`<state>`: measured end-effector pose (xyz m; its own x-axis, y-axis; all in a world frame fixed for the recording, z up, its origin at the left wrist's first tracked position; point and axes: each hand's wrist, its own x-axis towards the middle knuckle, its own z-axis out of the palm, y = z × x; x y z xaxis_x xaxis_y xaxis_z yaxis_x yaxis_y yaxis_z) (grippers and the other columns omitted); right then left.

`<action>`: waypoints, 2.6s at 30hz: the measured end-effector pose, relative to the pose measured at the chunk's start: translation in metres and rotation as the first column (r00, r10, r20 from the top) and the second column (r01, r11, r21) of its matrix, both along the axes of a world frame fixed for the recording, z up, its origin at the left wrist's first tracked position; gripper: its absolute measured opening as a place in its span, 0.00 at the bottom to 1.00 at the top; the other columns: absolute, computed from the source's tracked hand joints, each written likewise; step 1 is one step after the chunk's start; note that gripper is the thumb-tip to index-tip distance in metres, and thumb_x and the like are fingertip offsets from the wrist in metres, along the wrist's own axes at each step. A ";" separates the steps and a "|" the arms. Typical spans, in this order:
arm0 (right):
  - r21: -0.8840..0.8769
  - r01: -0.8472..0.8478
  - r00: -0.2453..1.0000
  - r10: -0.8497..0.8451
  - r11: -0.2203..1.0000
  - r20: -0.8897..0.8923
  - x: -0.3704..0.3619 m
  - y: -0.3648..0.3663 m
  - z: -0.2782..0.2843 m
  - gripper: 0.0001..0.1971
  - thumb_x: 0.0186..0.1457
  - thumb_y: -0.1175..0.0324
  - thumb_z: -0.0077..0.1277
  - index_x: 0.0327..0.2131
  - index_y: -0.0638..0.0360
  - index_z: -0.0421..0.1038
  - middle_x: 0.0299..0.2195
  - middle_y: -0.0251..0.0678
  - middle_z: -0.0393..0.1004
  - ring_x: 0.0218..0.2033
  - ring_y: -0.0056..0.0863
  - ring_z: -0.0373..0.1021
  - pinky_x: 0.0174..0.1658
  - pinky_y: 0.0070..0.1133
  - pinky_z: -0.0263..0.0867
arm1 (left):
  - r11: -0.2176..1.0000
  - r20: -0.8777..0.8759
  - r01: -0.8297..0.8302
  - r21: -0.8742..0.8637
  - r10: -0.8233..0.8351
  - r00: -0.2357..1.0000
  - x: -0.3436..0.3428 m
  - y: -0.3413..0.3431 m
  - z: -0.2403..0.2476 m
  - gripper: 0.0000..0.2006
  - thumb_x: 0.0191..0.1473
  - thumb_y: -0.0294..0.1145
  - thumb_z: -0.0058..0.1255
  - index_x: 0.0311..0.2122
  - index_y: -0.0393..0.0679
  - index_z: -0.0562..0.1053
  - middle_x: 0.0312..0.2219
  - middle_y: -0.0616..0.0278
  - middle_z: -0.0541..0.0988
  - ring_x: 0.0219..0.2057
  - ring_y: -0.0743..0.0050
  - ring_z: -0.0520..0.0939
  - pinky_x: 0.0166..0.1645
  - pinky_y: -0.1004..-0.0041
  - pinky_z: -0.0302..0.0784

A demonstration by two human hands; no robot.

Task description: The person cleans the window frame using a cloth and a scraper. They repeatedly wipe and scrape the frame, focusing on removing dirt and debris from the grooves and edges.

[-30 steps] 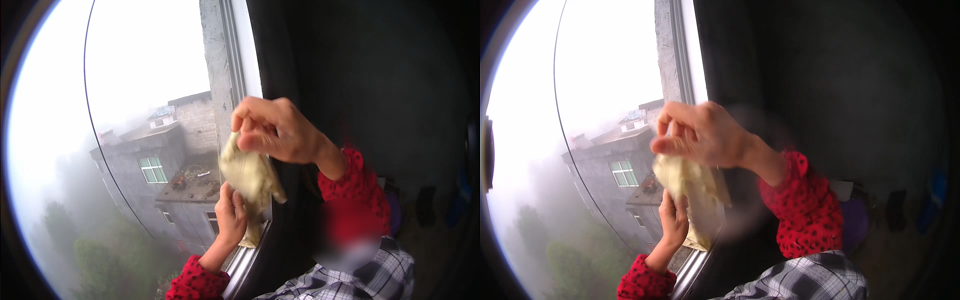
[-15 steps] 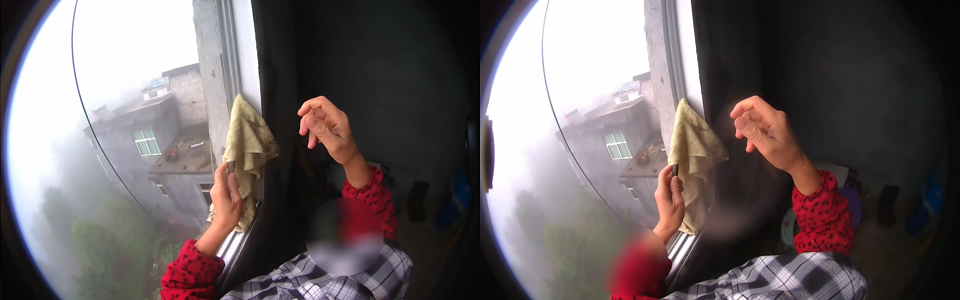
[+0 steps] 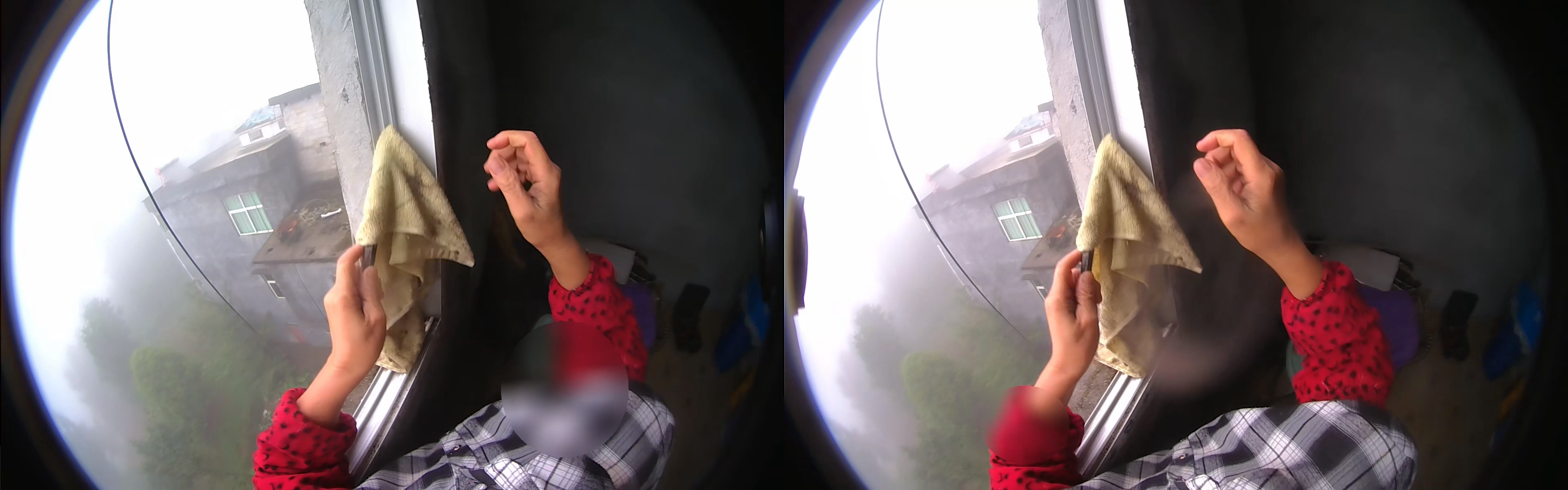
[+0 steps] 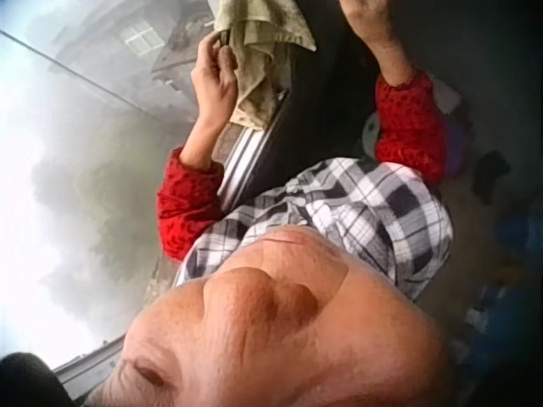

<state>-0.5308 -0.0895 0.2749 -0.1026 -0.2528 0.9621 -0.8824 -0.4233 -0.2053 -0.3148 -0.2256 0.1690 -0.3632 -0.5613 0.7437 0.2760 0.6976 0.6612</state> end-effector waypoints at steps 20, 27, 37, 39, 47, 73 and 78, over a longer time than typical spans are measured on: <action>-0.474 0.035 0.955 -0.170 0.880 -0.245 0.105 0.012 0.120 0.23 0.53 0.75 0.58 0.52 0.62 0.63 0.51 0.50 0.66 0.52 0.40 0.65 0.56 0.32 0.60 | 0.983 -0.077 0.063 -0.170 -0.077 0.994 0.126 0.026 0.481 0.11 0.69 0.32 0.41 0.43 0.38 0.74 0.22 0.73 0.70 0.12 0.95 0.56 0.14 0.85 0.47; -0.396 0.035 0.982 -0.105 0.918 -0.156 0.129 0.007 0.095 0.23 0.46 0.79 0.58 0.48 0.58 0.69 0.49 0.45 0.71 0.50 0.42 0.68 0.53 0.34 0.61 | 0.922 0.070 -0.125 -0.366 0.162 0.984 0.098 -0.060 0.614 0.10 0.65 0.30 0.43 0.43 0.36 0.75 0.23 0.68 0.73 0.14 0.88 0.64 0.16 0.82 0.58; -0.449 -0.018 0.978 -0.077 0.893 -0.194 0.099 -0.014 0.052 0.21 0.52 0.80 0.54 0.50 0.60 0.67 0.50 0.47 0.69 0.49 0.40 0.66 0.55 0.32 0.58 | 0.496 -0.270 -0.404 -0.769 0.321 0.908 0.055 -0.100 0.566 0.16 0.58 0.25 0.47 0.50 0.33 0.76 0.29 0.62 0.79 0.24 0.78 0.77 0.26 0.76 0.73; -0.432 0.035 0.970 -0.135 0.901 -0.204 0.086 -0.007 0.057 0.20 0.52 0.79 0.54 0.50 0.60 0.67 0.50 0.48 0.69 0.49 0.40 0.66 0.55 0.32 0.58 | 0.561 -0.318 -0.398 -0.725 0.240 0.917 0.025 -0.102 0.557 0.17 0.57 0.24 0.48 0.51 0.32 0.77 0.30 0.61 0.81 0.26 0.76 0.80 0.28 0.75 0.76; -0.409 0.102 0.979 -0.165 0.907 -0.122 0.072 0.005 0.047 0.15 0.56 0.77 0.52 0.47 0.61 0.66 0.49 0.48 0.70 0.49 0.40 0.66 0.54 0.33 0.58 | 0.620 -0.411 -0.460 -0.636 0.233 0.882 -0.049 -0.040 0.414 0.17 0.65 0.25 0.37 0.54 0.35 0.73 0.35 0.49 0.81 0.33 0.66 0.81 0.39 0.67 0.78; -0.288 0.248 0.947 -0.294 0.925 -0.130 0.031 0.054 0.052 0.13 0.61 0.77 0.51 0.49 0.64 0.66 0.45 0.39 0.73 0.45 0.28 0.71 0.52 0.23 0.66 | 0.758 -0.135 -0.300 -0.579 0.274 0.952 -0.047 -0.069 0.094 0.14 0.62 0.22 0.44 0.52 0.35 0.71 0.28 0.42 0.76 0.27 0.42 0.79 0.31 0.56 0.73; -0.301 0.158 0.980 -0.186 0.940 -0.066 0.002 0.066 0.028 0.12 0.62 0.78 0.50 0.50 0.65 0.66 0.46 0.39 0.72 0.44 0.24 0.71 0.51 0.21 0.68 | 0.891 -0.261 -0.190 -0.413 0.084 0.962 -0.092 -0.050 0.217 0.08 0.65 0.29 0.42 0.40 0.37 0.72 0.26 0.37 0.78 0.28 0.35 0.79 0.33 0.55 0.73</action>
<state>-0.5284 -0.0230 0.3028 -0.0273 0.0557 0.9981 -0.9562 -0.2927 -0.0098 -0.4068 -0.2754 0.3859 -0.0953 -0.1983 0.9755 0.2641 0.9398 0.2168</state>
